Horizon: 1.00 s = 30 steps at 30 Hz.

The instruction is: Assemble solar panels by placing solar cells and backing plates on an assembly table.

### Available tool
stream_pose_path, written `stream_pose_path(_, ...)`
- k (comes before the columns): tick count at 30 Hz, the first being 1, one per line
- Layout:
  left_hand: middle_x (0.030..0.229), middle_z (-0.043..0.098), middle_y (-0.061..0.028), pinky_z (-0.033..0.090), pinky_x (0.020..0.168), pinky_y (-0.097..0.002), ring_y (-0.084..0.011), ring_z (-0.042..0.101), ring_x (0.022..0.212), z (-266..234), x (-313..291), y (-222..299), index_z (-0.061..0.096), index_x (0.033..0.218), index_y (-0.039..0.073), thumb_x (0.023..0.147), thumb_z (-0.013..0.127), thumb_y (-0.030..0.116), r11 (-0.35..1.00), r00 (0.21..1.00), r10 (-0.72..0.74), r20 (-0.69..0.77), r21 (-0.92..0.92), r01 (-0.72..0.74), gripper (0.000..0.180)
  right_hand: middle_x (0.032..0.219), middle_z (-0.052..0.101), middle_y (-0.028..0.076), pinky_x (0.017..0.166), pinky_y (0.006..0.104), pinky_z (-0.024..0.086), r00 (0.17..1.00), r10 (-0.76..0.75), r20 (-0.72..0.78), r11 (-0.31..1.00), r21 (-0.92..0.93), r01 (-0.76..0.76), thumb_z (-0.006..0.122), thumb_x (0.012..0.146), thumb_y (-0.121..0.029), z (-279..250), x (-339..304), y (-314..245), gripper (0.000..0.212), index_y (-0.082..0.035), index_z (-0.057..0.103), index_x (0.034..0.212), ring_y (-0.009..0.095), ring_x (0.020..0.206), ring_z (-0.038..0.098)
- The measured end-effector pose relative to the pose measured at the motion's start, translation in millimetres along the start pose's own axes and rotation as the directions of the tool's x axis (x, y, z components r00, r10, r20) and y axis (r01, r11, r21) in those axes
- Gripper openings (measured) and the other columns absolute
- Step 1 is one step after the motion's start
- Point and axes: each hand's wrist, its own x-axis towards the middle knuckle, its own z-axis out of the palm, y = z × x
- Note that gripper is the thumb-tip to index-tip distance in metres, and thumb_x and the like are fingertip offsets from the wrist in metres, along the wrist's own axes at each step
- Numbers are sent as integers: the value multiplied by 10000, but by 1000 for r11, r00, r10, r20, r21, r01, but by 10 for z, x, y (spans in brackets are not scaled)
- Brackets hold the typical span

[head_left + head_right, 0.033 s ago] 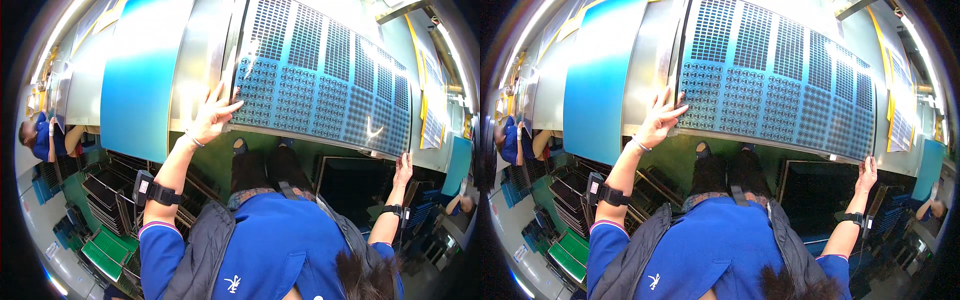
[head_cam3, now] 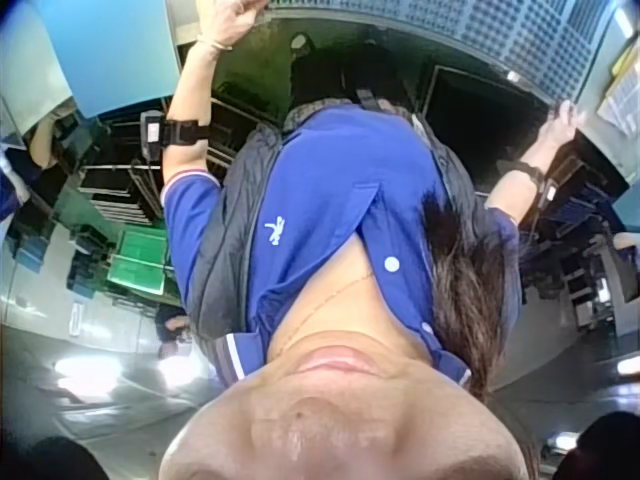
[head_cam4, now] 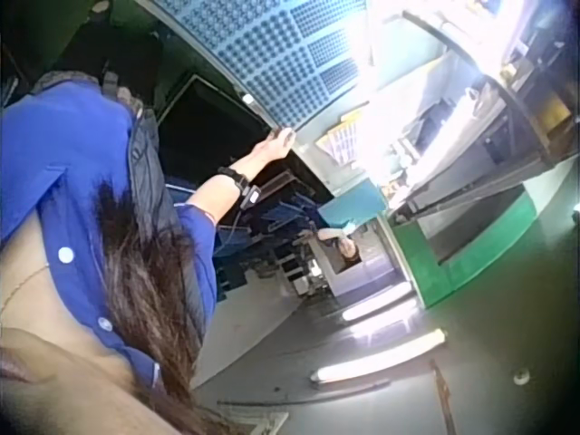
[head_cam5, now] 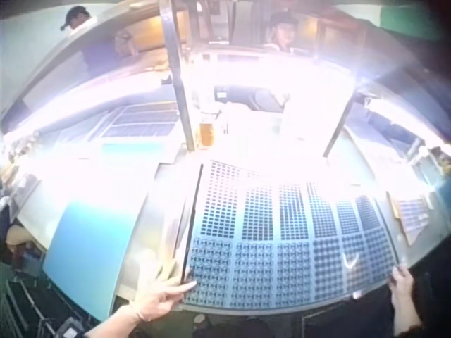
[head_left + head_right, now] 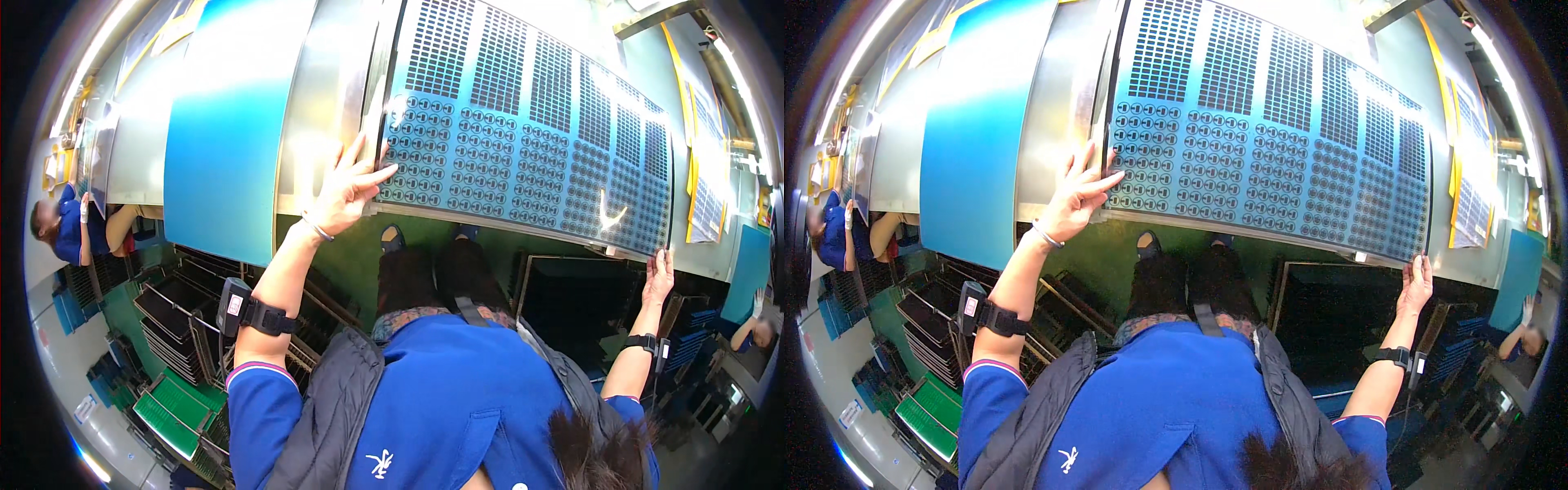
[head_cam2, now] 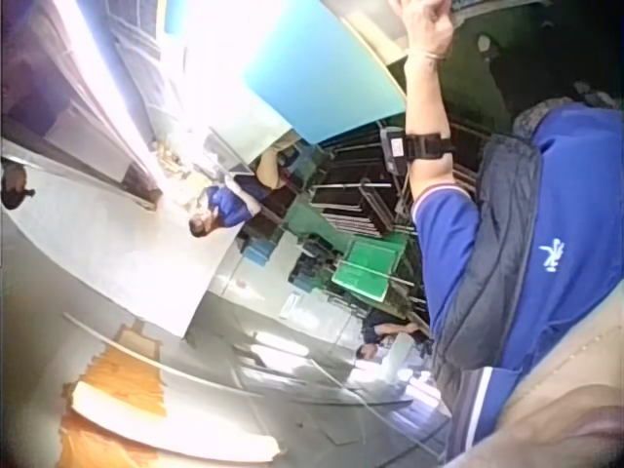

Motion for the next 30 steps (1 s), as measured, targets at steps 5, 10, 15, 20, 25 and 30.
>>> stream_pose_path(5,1484,311,-43,0,1119,-459,-291,131,1415,-4,4,55,552,1279,229,767,554,-31,999,999,-46,-10,11,46,574,986,648,-10,759,243,512,1000,15,16,1000,22,-15,657,858,-114,9,1,-46,283,-97,611,1137,84,843,606)
stream_pose_path(10,1492,293,-44,12,1119,-467,-297,140,1411,-29,75,132,526,1303,230,778,562,-4,996,998,-62,9,65,61,576,1073,627,12,833,277,482,998,40,53,993,111,-45,638,858,-79,-20,34,-170,290,-103,596,1144,112,959,584)
stream_pose_path(15,1478,324,-40,103,1119,-476,-344,182,1390,32,172,152,515,1311,255,765,572,24,970,995,-101,24,223,93,596,1217,536,127,933,373,418,833,175,524,981,-24,-191,605,788,-31,66,-53,-658,335,-37,529,1114,248,1094,525)
stream_pose_path(20,1455,347,-124,47,1120,-473,-334,166,1403,-12,5,179,570,1246,112,740,567,12,965,989,-141,33,229,130,516,1162,573,96,849,309,449,740,210,639,965,-15,-261,645,847,-188,702,751,-963,622,-80,345,1381,179,1017,563)
stream_pose_path(25,1423,386,-147,66,1130,-491,-364,163,1394,2,180,379,574,1232,93,732,556,13,964,993,-105,57,250,88,507,890,601,34,645,250,494,857,93,507,853,-484,193,622,877,-284,1366,1631,-1119,575,-146,398,1388,97,746,557)
stream_pose_path(30,1410,403,-150,85,1131,-495,-371,194,1384,-59,196,483,569,1239,96,719,561,2,954,989,-140,45,274,123,528,912,661,155,780,379,505,804,-326,497,254,-774,581,548,882,-363,1704,1838,-930,449,-246,490,1311,289,852,640)
